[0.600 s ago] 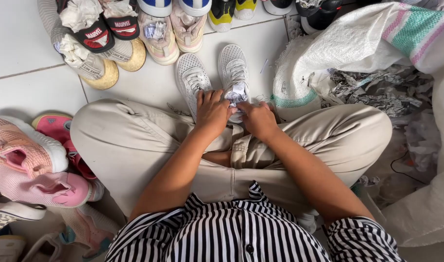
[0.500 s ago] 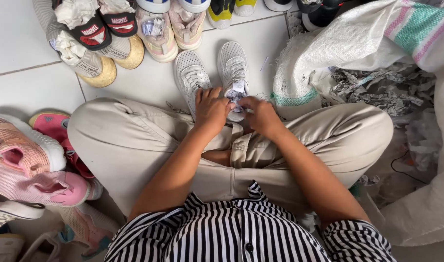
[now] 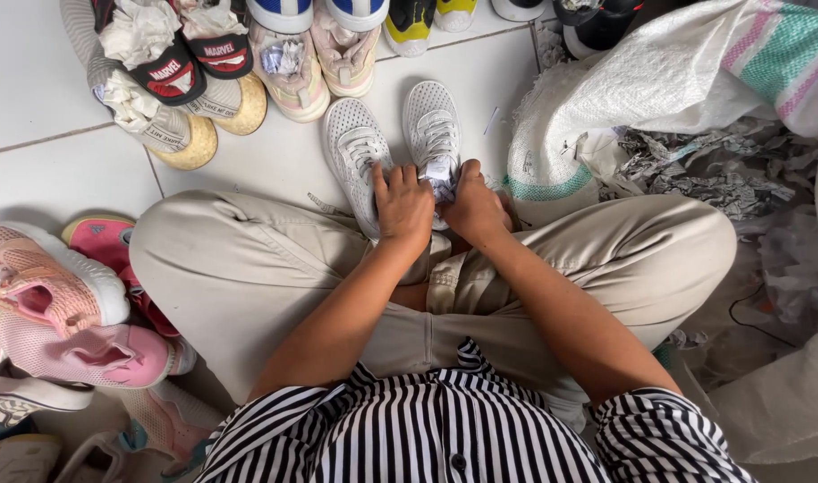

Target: The person is stuffing crumpled paper into various sneakers to help them maintain their shape, likely for storage or sale.

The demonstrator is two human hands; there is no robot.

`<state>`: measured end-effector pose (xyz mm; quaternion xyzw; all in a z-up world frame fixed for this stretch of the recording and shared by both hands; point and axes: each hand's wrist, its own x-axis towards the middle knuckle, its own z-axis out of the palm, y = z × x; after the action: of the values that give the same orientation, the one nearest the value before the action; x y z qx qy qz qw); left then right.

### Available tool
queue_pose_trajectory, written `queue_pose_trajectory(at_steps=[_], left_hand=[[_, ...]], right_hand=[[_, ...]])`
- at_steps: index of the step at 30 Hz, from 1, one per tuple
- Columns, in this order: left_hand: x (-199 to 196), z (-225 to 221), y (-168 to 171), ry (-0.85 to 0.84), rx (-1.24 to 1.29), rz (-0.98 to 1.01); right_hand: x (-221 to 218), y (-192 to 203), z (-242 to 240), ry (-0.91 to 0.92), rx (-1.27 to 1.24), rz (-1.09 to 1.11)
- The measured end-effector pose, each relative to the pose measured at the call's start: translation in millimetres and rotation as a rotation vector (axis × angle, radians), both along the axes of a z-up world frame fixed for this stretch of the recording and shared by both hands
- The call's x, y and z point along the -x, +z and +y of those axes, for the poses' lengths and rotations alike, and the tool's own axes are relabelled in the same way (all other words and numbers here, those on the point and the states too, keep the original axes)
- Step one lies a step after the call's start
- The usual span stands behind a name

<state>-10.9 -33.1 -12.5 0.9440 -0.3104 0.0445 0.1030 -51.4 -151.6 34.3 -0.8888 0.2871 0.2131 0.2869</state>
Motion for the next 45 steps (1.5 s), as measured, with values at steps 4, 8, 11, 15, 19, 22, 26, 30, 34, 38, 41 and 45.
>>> queue_pose_trajectory(at_steps=[4, 8, 11, 15, 19, 22, 26, 30, 34, 38, 41, 45], left_hand=[[3.0, 15.4, 35.3, -0.04, 0.041, 0.043], [5.3, 24.6, 36.6, -0.014, 0.247, 0.26], [-6.6, 18.1, 28.4, 0.043, 0.275, 0.227], [-27.5, 10.0, 16.2, 0.046, 0.2, 0.284], [-28.8, 4.0, -9.8, -0.054, 0.339, 0.168], [-26.6, -6.1, -1.6, -0.156, 0.594, 0.12], [-36.8, -32.9, 8.5, -0.153, 0.471, 0.406], [-59.5, -49.6, -41.7, -0.106, 0.268, 0.361], [-55.4, -47.4, 1.7, -0.116, 0.2, 0.467], [-36.2, -73.1, 67.6, -0.184, 0.275, 0.363], [-15.6, -128.9, 104.5, -0.42, 0.378, 0.283], [10.5, -231.5, 114.8, -0.761, 0.274, 0.395]], right_hand=[[10.6, 2.8, -8.2, -0.069, -0.038, -0.07], [10.3, -23.3, -19.7, -0.136, -0.221, -0.021], [4.6, -5.5, -14.7, -0.073, -0.146, 0.077], [1.4, -6.8, -7.0, -0.008, -0.028, 0.094], [3.4, -15.6, -18.7, -0.165, -0.209, 0.028], [-2.1, -24.6, -33.1, -0.244, -0.22, -0.152], [-22.4, -11.7, -42.3, -0.2, -0.068, -0.413], [-26.6, -68.6, -57.0, -0.122, 0.007, -0.401], [-21.1, -18.4, -78.7, -0.226, -0.08, -0.238], [33.1, 94.0, -168.1, -0.185, 0.025, -0.267], [98.2, 107.7, -260.6, -0.171, 0.202, -0.261], [165.1, 114.5, -331.2, -0.193, 0.383, -0.126]])
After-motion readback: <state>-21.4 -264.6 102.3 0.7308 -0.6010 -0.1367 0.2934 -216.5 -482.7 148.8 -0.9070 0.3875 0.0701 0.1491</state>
